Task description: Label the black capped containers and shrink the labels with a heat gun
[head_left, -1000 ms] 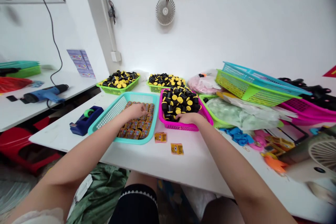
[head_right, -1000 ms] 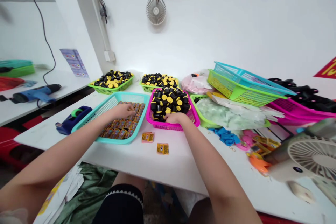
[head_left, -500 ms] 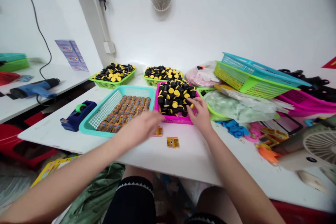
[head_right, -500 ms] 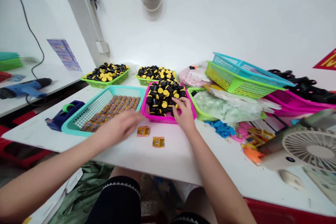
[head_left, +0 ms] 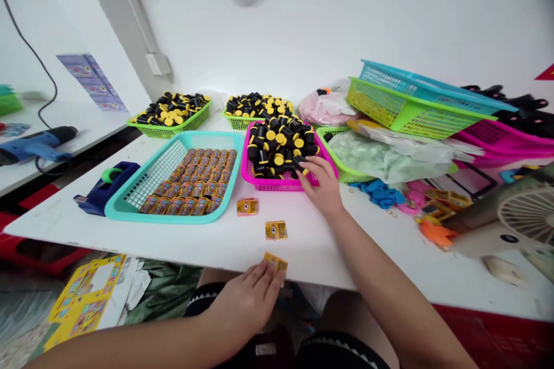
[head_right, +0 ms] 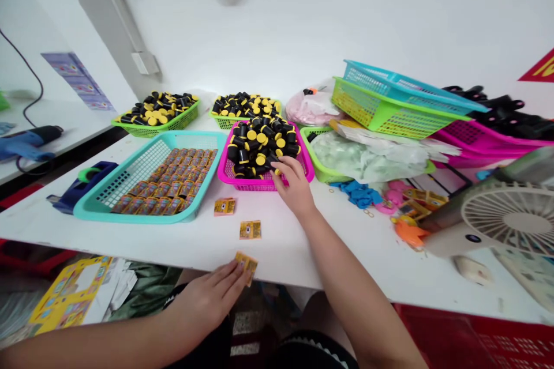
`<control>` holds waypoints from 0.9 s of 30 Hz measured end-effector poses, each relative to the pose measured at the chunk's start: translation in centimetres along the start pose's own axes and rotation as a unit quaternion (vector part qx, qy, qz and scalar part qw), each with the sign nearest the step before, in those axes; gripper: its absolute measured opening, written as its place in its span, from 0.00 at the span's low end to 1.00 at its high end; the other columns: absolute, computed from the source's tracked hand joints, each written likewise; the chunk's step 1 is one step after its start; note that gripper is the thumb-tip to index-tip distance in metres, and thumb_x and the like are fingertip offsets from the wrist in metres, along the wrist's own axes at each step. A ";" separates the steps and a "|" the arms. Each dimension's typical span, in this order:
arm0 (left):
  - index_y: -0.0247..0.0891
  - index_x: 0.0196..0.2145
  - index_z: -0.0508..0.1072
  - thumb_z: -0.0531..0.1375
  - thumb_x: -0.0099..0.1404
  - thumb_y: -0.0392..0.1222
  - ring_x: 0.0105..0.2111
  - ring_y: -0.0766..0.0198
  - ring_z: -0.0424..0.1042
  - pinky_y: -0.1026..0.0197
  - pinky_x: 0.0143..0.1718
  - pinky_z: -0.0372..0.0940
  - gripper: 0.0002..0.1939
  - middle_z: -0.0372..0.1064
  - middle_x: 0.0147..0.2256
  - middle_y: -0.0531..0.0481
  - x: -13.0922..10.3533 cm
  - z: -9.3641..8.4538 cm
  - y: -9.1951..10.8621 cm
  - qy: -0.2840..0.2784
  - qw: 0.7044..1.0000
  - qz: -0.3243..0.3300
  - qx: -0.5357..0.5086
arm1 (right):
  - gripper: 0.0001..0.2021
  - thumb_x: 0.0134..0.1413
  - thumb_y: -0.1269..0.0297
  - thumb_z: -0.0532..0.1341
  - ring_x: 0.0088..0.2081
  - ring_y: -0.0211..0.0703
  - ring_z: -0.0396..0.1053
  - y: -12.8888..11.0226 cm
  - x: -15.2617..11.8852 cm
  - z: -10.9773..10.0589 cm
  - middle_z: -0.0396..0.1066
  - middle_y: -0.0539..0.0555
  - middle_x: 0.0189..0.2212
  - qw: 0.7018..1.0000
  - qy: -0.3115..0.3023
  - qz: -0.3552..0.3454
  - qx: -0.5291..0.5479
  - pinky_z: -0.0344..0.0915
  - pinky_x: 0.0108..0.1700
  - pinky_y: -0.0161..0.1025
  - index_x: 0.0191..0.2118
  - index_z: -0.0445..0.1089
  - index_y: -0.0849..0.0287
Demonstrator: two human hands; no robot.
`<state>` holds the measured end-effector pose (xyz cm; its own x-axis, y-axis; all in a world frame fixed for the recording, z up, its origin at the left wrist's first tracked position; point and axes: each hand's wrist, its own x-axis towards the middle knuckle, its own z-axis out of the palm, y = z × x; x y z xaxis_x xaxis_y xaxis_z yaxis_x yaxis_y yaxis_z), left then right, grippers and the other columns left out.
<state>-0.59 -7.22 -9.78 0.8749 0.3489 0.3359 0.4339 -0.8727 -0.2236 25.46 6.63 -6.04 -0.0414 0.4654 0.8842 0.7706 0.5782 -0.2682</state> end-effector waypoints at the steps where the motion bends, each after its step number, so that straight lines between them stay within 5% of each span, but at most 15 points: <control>1: 0.30 0.52 0.69 0.47 0.67 0.28 0.46 0.61 0.75 0.63 0.46 0.70 0.20 0.73 0.48 0.42 0.3 -0.7 -0.5 -0.008 1.000 0.011 -0.012 | 0.10 0.58 0.66 0.59 0.50 0.47 0.69 0.0 0.0 0.0 0.69 0.58 0.47 1.000 -0.005 0.001 0.000 0.68 0.54 0.51 0.46 0.70 0.53; 4: 0.28 0.55 0.67 0.45 0.65 0.25 0.48 0.61 0.74 0.62 0.47 0.70 0.22 0.72 0.50 0.39 2.2 -1.7 -2.5 -0.032 0.999 0.011 -0.024 | 0.11 0.58 0.67 0.59 0.50 0.47 0.69 -0.1 0.0 -0.1 0.69 0.58 0.46 1.000 -0.003 -0.004 0.008 0.68 0.55 0.50 0.47 0.70 0.53; 8: 0.27 0.48 0.71 0.46 0.65 0.25 0.47 0.54 0.74 0.55 0.44 0.71 0.19 0.73 0.47 0.35 4.9 -0.7 -4.9 -0.068 0.994 -0.038 -0.071 | 0.11 0.59 0.67 0.58 0.50 0.47 0.68 -0.1 0.0 -0.1 0.68 0.57 0.46 1.000 -0.009 -0.004 0.008 0.67 0.55 0.50 0.47 0.70 0.52; 14: 0.38 0.42 0.76 0.49 0.61 0.26 0.31 0.59 0.77 0.61 0.33 0.70 0.19 0.77 0.31 0.48 6.1 0.3 -7.0 -0.104 0.945 -0.164 -0.261 | 0.11 0.60 0.66 0.58 0.50 0.46 0.68 0.1 -0.1 -0.1 0.67 0.57 0.46 1.000 -0.024 -0.002 0.003 0.68 0.55 0.50 0.47 0.70 0.52; 19: 0.36 0.44 0.76 0.54 0.63 0.32 0.34 0.59 0.76 0.59 0.39 0.70 0.15 0.78 0.35 0.45 8.7 -0.9 -8.3 0.009 0.927 -0.184 -0.326 | 0.10 0.58 0.67 0.59 0.49 0.47 0.68 -0.4 0.3 -0.3 0.61 0.60 0.49 0.999 0.026 0.009 0.019 0.71 0.50 0.48 0.45 0.71 0.54; 22: 0.37 0.36 0.78 0.59 0.62 0.37 0.32 0.63 0.75 0.62 0.37 0.70 0.08 0.77 0.35 0.47 11.5 -1.9 -9.1 0.089 0.898 -0.205 -0.379 | 0.14 0.56 0.63 0.62 0.50 0.48 0.67 -0.6 0.5 -0.5 0.62 0.60 0.49 0.994 0.052 0.070 0.071 0.71 0.48 0.46 0.48 0.70 0.54; 25: 0.37 0.27 0.76 0.64 0.57 0.45 0.25 0.66 0.73 0.66 0.29 0.68 0.08 0.75 0.26 0.52 13.7 -1.7 -9.9 0.087 0.849 -0.254 -0.456 | 0.22 0.53 0.57 0.64 0.43 0.44 0.71 -0.5 0.7 -0.8 0.67 0.59 0.46 0.963 0.063 0.169 0.198 0.73 0.42 0.43 0.54 0.64 0.53; 27: 0.37 0.28 0.76 0.63 0.59 0.48 0.25 0.66 0.73 0.66 0.27 0.67 0.11 0.74 0.25 0.53 14.2 -0.8 -10.4 0.069 0.841 -0.264 -0.468 | 0.23 0.52 0.54 0.64 0.36 0.41 0.72 -0.3 1.0 -1.2 0.71 0.56 0.41 0.935 0.057 0.228 0.267 0.73 0.39 0.41 0.53 0.63 0.53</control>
<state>7.16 6.54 -1.93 0.5528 0.7848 0.2803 0.3381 -0.5186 0.7853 25.93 6.08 -4.64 0.3046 0.6885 0.6582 0.2630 0.6033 -0.7529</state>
